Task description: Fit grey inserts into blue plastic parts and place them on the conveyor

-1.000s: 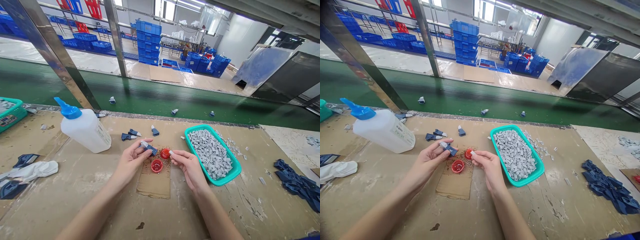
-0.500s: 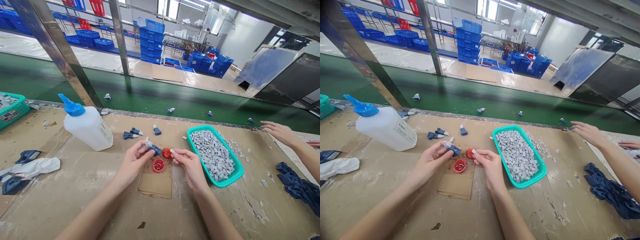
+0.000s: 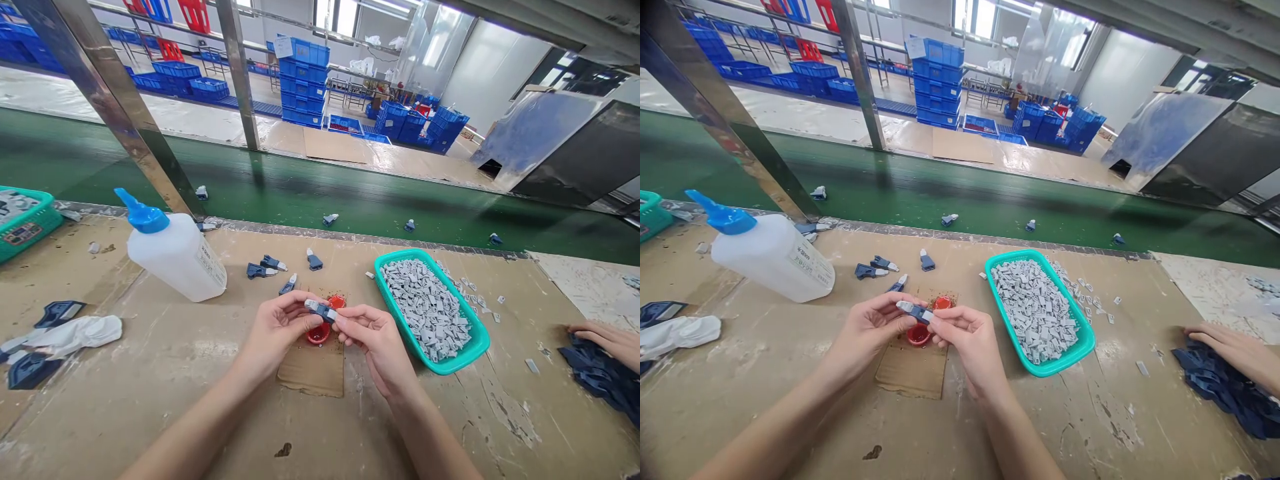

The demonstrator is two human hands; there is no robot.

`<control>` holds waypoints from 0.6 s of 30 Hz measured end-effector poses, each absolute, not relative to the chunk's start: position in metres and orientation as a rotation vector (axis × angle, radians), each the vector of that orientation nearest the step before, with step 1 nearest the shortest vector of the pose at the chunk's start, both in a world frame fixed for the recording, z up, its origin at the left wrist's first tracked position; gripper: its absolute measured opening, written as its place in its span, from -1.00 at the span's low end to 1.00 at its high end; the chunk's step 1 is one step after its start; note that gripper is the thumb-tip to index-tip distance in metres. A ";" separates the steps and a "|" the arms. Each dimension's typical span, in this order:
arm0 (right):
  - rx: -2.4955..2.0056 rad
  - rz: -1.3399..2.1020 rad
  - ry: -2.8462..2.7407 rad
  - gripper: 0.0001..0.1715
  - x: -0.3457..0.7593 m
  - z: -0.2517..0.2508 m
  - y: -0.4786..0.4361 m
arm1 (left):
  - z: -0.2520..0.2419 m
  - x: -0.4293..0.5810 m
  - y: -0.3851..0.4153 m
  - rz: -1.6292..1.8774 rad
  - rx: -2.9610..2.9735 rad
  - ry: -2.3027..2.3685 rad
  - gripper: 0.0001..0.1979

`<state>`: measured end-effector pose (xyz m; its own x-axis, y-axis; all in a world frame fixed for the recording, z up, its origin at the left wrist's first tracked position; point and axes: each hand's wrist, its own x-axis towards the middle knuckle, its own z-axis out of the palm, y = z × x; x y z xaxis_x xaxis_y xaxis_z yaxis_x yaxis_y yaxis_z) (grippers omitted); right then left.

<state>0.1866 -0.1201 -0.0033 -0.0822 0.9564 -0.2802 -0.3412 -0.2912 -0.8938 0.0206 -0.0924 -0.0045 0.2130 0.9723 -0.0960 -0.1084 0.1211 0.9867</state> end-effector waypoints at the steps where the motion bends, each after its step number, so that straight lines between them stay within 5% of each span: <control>1: -1.130 1.593 -0.813 -0.81 0.187 -0.003 -0.120 | -0.004 0.021 -0.093 1.028 1.135 1.021 -0.80; 18: -1.224 1.583 -0.893 -0.64 0.187 0.001 -0.125 | -0.010 0.031 -0.105 1.068 1.134 1.017 -0.62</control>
<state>0.1867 -0.1251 0.0012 -0.0878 0.9478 -0.3064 -0.2275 -0.3185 -0.9202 0.0312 -0.1051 -0.0099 0.1918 0.9786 -0.0742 -0.1216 0.0988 0.9877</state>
